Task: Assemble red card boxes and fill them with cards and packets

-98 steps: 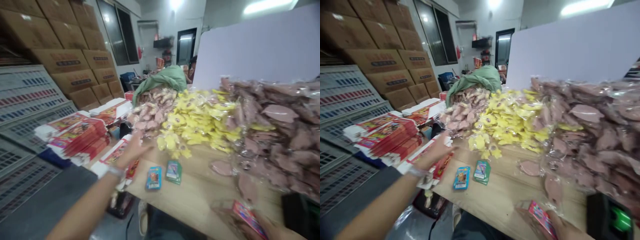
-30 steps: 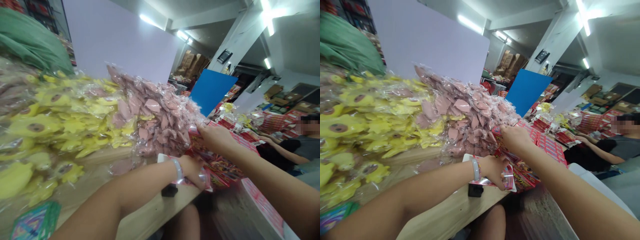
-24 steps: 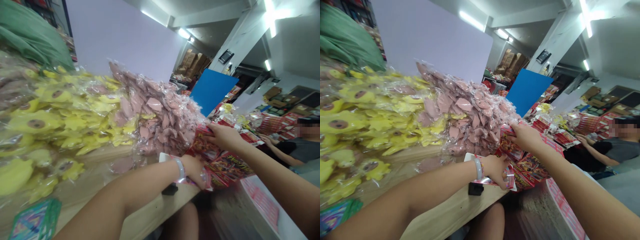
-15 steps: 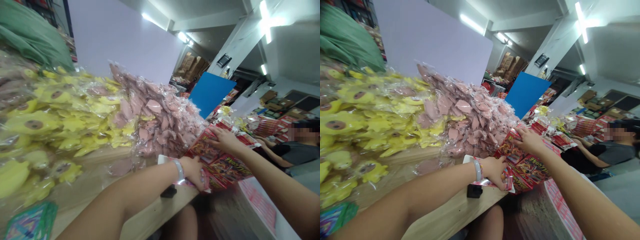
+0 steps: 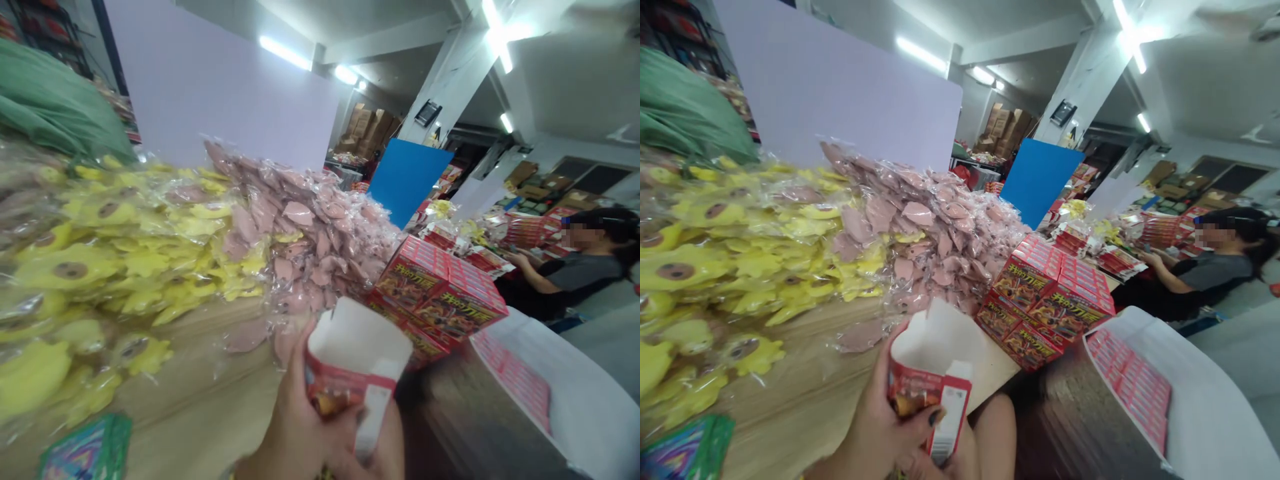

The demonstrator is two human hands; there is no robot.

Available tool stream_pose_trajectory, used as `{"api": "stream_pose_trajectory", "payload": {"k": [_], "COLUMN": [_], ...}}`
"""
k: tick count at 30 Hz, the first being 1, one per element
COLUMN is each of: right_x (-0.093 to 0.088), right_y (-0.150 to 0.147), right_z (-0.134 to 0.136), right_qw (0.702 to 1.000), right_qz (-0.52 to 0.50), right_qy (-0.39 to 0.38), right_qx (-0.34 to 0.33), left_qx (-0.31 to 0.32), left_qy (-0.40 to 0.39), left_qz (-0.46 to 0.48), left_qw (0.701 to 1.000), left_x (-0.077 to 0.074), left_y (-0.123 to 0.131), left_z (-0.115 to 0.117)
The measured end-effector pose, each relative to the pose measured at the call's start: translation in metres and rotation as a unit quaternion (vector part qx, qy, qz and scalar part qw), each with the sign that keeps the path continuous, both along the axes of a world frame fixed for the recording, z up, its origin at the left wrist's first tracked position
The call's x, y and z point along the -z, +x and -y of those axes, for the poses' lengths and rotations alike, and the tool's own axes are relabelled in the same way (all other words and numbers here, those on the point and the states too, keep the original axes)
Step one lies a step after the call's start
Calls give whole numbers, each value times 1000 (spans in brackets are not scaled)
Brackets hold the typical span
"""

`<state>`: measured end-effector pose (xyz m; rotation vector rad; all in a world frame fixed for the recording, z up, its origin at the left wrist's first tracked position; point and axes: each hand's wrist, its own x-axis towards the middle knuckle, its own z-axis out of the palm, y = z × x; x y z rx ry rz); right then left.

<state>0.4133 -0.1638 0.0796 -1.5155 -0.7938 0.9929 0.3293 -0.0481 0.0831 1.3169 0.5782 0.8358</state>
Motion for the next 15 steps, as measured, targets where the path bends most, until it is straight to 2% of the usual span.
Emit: {"api": "stream_pose_trajectory", "payload": {"k": [2,3,4,6,8,10,15], "right_x": [32,43,50,55,51,40,7], "right_y": [-22,-28,-31,-35,-38,-42,-46], "right_z": [6,7,8,8,5,3,0], "right_qw": [998,996,992,983,973,967,950], "right_qz": [-54,-83,-112,-134,-144,-178,-301], "right_qy": [-11,-17,-24,-28,-8,11,-8], "right_qx": [12,35,59,124,178,184,77], "left_qx": [10,17,25,39,31,11,-41], "left_qy": [-103,-126,-126,-79,-9,45,130], "left_qz": [-29,-41,-49,-75,-121,-165,-189], "left_qw": [994,991,990,993,992,985,972], "left_x": [17,24,29,36,37,35,29], "left_y": [-20,-29,-37,-53,-67,-80,-112], "left_z": [15,19,22,25,29,35,49]}}
